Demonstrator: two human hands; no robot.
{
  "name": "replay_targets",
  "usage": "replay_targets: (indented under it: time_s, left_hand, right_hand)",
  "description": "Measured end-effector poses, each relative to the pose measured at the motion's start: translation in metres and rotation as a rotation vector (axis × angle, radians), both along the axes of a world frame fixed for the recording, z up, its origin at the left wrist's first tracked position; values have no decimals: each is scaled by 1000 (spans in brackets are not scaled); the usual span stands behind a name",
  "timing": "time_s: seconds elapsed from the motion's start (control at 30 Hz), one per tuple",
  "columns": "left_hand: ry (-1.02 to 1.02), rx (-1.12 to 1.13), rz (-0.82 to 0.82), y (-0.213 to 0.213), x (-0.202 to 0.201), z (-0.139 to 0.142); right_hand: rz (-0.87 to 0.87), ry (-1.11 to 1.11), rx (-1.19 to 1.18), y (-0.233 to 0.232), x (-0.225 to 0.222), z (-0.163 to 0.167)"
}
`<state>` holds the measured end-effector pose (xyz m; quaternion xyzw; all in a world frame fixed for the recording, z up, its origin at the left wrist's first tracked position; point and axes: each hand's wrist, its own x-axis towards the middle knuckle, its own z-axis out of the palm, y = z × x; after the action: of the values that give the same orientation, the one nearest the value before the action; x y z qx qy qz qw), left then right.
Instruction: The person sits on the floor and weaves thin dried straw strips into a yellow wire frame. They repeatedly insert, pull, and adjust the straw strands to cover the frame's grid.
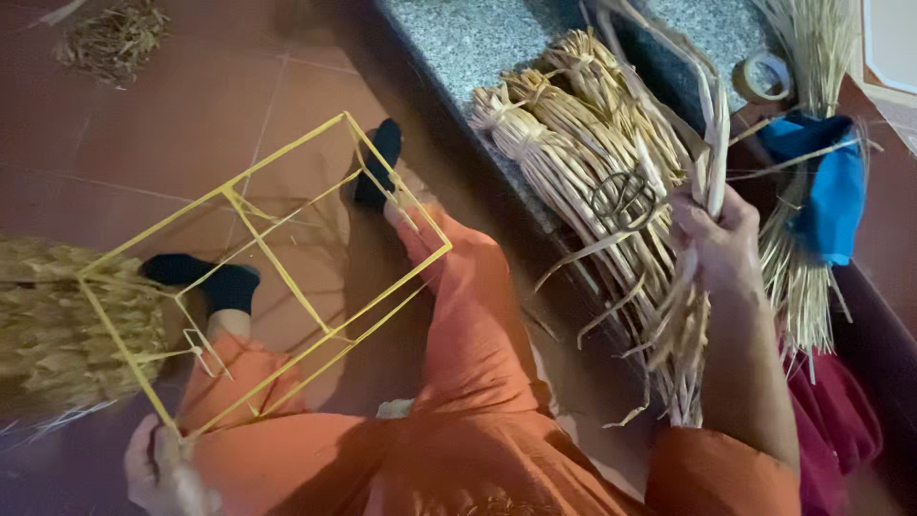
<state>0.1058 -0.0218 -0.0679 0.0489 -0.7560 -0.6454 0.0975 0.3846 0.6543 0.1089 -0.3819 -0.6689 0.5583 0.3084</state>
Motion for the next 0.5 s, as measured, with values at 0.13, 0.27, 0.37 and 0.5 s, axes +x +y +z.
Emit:
replay_targets:
  time_s: [0.13, 0.27, 0.37, 0.5]
  left_hand:
    - [265, -344, 43, 13, 14, 24]
    - [440, -617, -67, 61, 33, 73]
    - [204, -474, -270, 121, 51, 100]
    - [-3, -5, -734, 204, 74, 111]
  right_hand:
    - [41, 236, -112, -39, -4, 21]
    - [145, 163, -42, -51, -10, 32]
    - [267, 125, -220, -65, -28, 17]
    - [470, 229, -492, -103, -67, -22]
